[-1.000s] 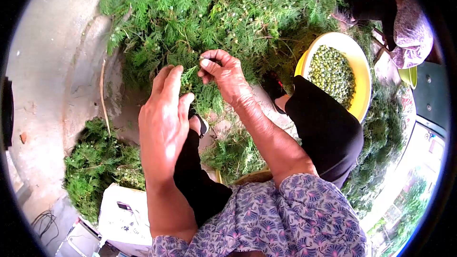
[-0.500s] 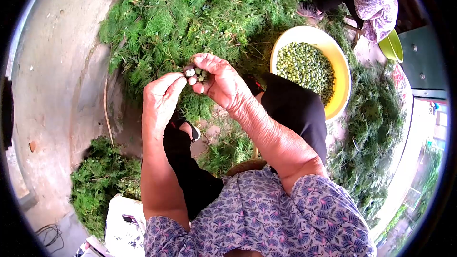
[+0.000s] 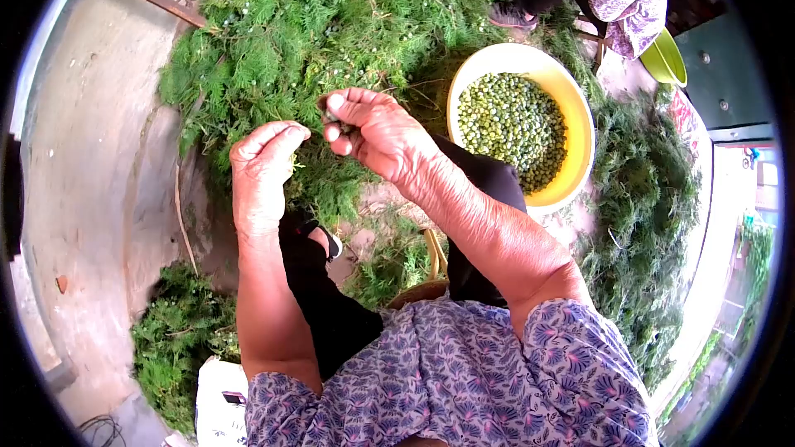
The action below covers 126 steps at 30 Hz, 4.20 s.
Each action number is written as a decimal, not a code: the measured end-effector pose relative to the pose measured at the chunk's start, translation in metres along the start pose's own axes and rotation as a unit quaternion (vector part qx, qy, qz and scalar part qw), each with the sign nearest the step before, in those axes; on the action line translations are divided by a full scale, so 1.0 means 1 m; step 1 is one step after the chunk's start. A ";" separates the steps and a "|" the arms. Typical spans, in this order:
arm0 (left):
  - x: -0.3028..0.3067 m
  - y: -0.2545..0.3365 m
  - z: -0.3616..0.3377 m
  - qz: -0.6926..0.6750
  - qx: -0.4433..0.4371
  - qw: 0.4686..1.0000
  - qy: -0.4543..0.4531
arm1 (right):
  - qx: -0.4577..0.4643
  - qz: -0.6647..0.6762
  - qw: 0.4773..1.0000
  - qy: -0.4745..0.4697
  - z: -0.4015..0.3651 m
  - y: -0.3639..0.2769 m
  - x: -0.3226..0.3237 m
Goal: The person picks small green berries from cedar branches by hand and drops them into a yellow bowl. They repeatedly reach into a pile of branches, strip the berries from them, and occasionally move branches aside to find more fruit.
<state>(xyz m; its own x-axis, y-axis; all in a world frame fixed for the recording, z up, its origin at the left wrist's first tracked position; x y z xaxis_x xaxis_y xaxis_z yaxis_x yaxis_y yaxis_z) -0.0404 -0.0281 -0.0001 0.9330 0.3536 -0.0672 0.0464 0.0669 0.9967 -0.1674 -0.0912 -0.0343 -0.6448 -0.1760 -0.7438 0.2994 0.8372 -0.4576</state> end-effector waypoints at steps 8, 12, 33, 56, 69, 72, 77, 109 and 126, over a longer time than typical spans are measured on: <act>-0.038 -0.027 -0.013 0.176 0.033 0.926 -0.332 | 0.059 0.096 0.992 0.064 -0.004 -0.036 0.023; -0.044 -0.049 -0.018 0.244 -0.032 0.904 -0.349 | 0.058 0.131 0.990 0.008 -0.006 -0.048 0.029; -0.068 -0.067 -0.003 0.513 -0.119 0.755 -0.392 | 0.039 -0.311 0.757 0.574 -0.077 -0.093 0.329; -0.071 -0.067 0.035 0.527 -0.094 0.751 -0.387 | 0.145 -0.261 0.916 0.269 0.282 -0.140 0.178; -0.072 -0.062 0.039 0.516 -0.089 0.761 -0.383 | 0.200 -0.748 0.617 0.142 0.319 -0.003 0.142; -0.071 -0.064 0.038 0.521 -0.090 0.758 -0.382 | -0.042 -0.599 0.788 0.138 0.256 -0.010 0.053; -0.064 -0.064 0.038 0.518 -0.087 0.765 -0.373 | 0.190 -0.591 0.720 0.310 0.273 -0.063 0.067; -0.062 -0.062 0.040 0.522 -0.044 0.746 -0.411 | 0.225 -0.139 0.933 0.244 0.307 -0.190 0.163; -0.070 -0.064 0.035 0.527 -0.052 0.745 -0.407 | 0.246 -0.571 0.745 0.242 0.265 -0.063 0.079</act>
<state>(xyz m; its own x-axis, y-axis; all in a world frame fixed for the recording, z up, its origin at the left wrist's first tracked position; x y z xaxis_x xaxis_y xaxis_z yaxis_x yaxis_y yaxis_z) -0.0957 -0.0899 -0.0573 0.3422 -0.4184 0.8413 -0.8525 0.2384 0.4652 -0.0503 -0.2953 -0.1933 -0.8192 -0.3203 0.4757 -0.4940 -0.0271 -0.8690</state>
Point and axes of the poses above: each hand's wrist, its own z-axis towards the middle knuckle, its own x-axis out of the back of the hand, y = z × x, the point moved 5 cm from there along z, towards the middle knuckle, and after that the axes turned 11 degrees about -x, right-handed, at the moved point
